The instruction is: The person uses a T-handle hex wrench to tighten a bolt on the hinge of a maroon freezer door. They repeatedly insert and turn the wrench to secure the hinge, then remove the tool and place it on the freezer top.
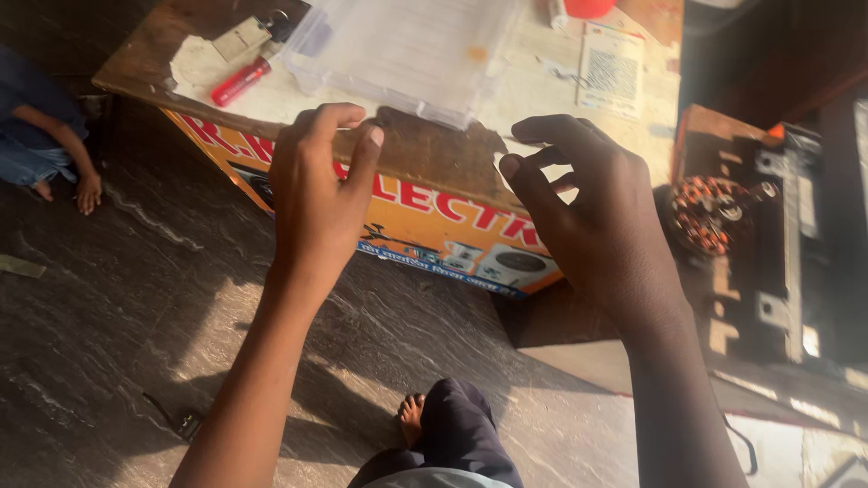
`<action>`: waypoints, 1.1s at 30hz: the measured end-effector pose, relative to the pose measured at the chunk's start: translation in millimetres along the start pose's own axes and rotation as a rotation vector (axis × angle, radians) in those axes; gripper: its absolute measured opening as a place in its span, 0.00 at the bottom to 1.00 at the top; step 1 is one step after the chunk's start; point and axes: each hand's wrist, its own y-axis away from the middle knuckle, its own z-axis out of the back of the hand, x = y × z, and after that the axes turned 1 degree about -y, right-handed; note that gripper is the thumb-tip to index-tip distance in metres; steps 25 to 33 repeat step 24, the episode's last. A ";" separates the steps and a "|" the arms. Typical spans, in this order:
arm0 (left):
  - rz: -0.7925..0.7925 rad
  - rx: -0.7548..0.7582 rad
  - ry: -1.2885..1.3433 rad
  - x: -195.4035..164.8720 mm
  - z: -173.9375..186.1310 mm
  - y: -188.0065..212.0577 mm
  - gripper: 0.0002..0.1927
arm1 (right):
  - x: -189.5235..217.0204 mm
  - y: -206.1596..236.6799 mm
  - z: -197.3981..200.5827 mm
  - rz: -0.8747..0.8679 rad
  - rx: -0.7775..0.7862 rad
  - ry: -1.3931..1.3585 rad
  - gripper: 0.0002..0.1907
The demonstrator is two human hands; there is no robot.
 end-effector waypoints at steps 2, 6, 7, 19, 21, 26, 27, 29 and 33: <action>0.082 -0.009 -0.174 49.4 -10.7 -32.2 0.14 | -9.2 -44.0 -21.1 -0.049 0.023 -0.017 0.16; 0.346 0.152 -0.482 164.4 -48.6 -106.5 0.29 | -43.9 -125.2 -66.6 -0.042 0.019 -0.043 0.15; 0.375 0.232 -0.583 194.1 -58.4 -118.8 0.32 | -57.1 -144.4 -77.7 -0.051 0.012 -0.022 0.15; 0.336 0.625 -0.576 372.2 -103.2 -154.5 0.21 | -88.8 -284.9 -152.1 -0.323 0.041 -0.047 0.14; 0.401 0.637 -0.555 382.0 -93.9 -164.0 0.16 | -86.1 -294.3 -160.5 -0.318 0.024 -0.021 0.14; 0.448 0.584 -0.375 383.3 -84.8 -187.7 0.13 | -81.3 -304.1 -168.2 -0.456 0.007 -0.041 0.15; 0.448 0.584 -0.375 383.3 -84.8 -187.7 0.13 | -81.3 -304.1 -168.2 -0.456 0.007 -0.041 0.15; 0.448 0.584 -0.375 383.3 -84.8 -187.7 0.13 | -81.3 -304.1 -168.2 -0.456 0.007 -0.041 0.15; 0.448 0.584 -0.375 383.3 -84.8 -187.7 0.13 | -81.3 -304.1 -168.2 -0.456 0.007 -0.041 0.15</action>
